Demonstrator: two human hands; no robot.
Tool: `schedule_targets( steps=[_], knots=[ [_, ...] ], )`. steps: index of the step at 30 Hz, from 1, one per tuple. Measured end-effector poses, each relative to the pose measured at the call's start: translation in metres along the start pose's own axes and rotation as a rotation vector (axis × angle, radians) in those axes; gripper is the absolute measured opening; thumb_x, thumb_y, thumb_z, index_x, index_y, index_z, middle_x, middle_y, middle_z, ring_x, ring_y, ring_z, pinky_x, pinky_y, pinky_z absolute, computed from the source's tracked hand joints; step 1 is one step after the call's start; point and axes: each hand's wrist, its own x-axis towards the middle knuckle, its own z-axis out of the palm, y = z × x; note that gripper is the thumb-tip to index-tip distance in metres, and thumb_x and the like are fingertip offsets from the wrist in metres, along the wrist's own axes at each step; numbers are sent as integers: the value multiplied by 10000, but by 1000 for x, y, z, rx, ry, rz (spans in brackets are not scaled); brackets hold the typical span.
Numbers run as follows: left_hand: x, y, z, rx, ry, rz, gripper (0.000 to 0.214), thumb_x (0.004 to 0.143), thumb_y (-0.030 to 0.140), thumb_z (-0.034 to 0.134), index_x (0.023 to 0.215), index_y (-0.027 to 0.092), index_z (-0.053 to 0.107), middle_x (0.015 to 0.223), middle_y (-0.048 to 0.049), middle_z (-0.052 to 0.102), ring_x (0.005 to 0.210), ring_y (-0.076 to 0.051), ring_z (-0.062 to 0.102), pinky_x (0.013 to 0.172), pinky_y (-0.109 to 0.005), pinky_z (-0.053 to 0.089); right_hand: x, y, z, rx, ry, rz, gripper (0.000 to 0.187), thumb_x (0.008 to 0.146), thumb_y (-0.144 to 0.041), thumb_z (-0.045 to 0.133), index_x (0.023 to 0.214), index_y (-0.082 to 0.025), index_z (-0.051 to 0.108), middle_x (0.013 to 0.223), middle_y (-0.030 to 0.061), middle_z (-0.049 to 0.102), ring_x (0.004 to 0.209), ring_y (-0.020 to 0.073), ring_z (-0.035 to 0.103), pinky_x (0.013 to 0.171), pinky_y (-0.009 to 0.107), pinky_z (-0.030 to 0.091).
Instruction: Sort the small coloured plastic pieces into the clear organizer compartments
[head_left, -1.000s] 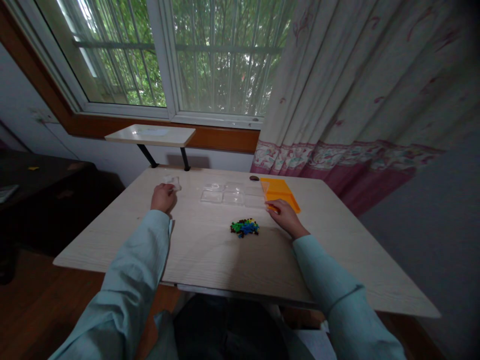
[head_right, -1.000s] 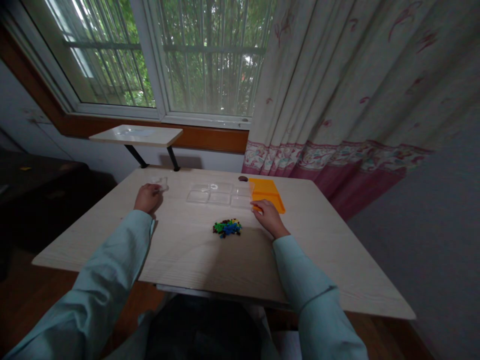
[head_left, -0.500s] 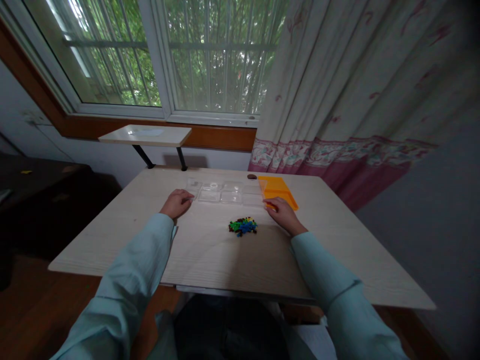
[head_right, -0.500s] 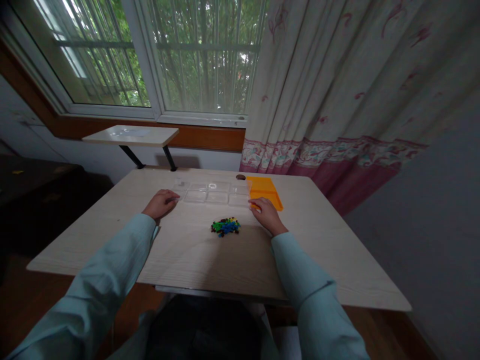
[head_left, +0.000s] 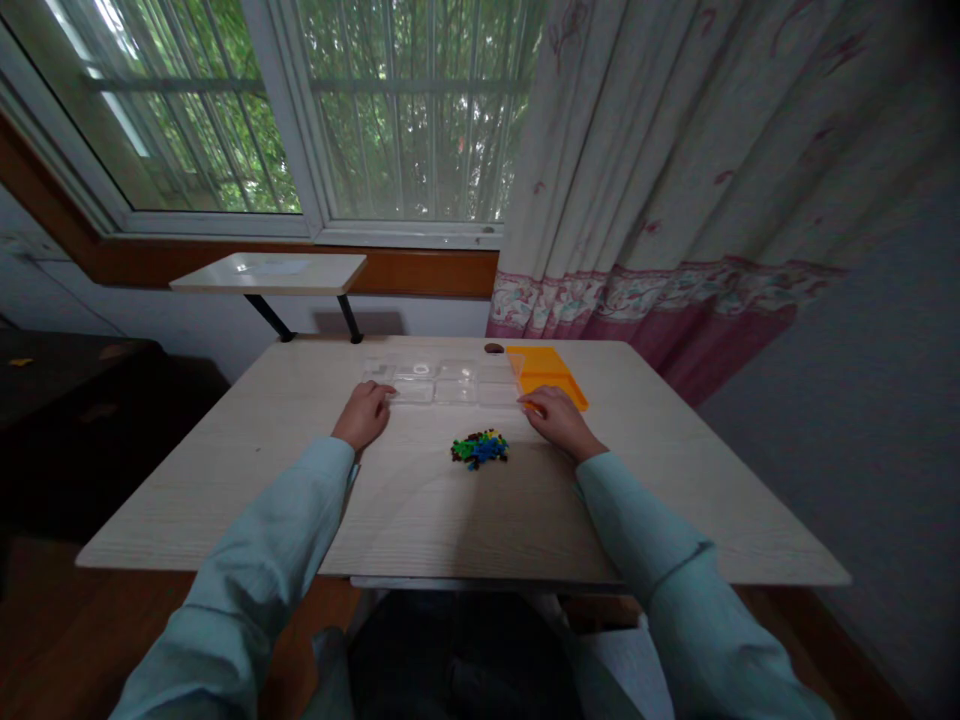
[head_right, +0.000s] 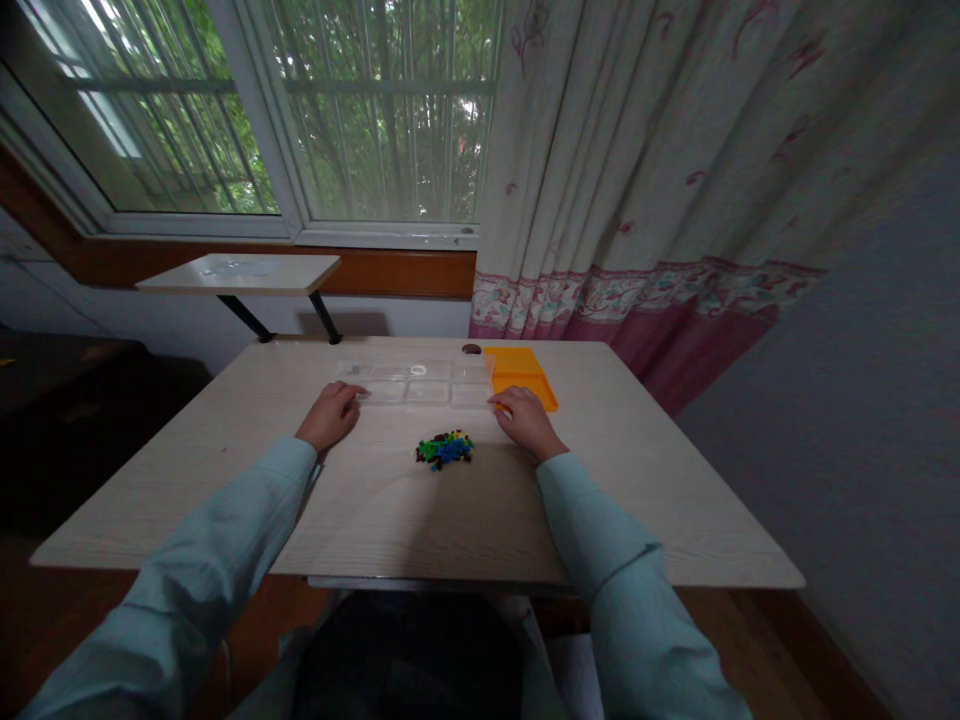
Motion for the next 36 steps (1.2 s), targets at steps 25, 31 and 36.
schedule_targets(
  steps=[25, 31, 36],
  knots=[
    [26, 35, 29, -76, 29, 33, 234, 805, 120, 483, 945, 164, 665, 933, -96, 556, 947, -251, 527, 892, -412, 470, -8, 16, -17, -172, 41, 237, 241, 803, -183, 550, 953, -178, 739, 948, 106, 672, 941, 243, 561, 858, 339, 413],
    [24, 31, 28, -93, 37, 17, 251, 804, 124, 478, 951, 170, 676, 928, -92, 564, 957, -249, 532, 907, -419, 471, -8, 27, -11, -140, 104, 235, 250, 776, -173, 563, 946, -186, 745, 913, 97, 675, 912, 239, 566, 850, 340, 422],
    [25, 34, 26, -69, 41, 10, 245, 813, 141, 476, 953, 145, 676, 923, -106, 564, 961, -260, 530, 907, -423, 475, -6, 31, -8, -130, 104, 235, 257, 785, -174, 558, 962, -178, 743, 924, 107, 668, 921, 245, 564, 859, 343, 418]
  ],
)
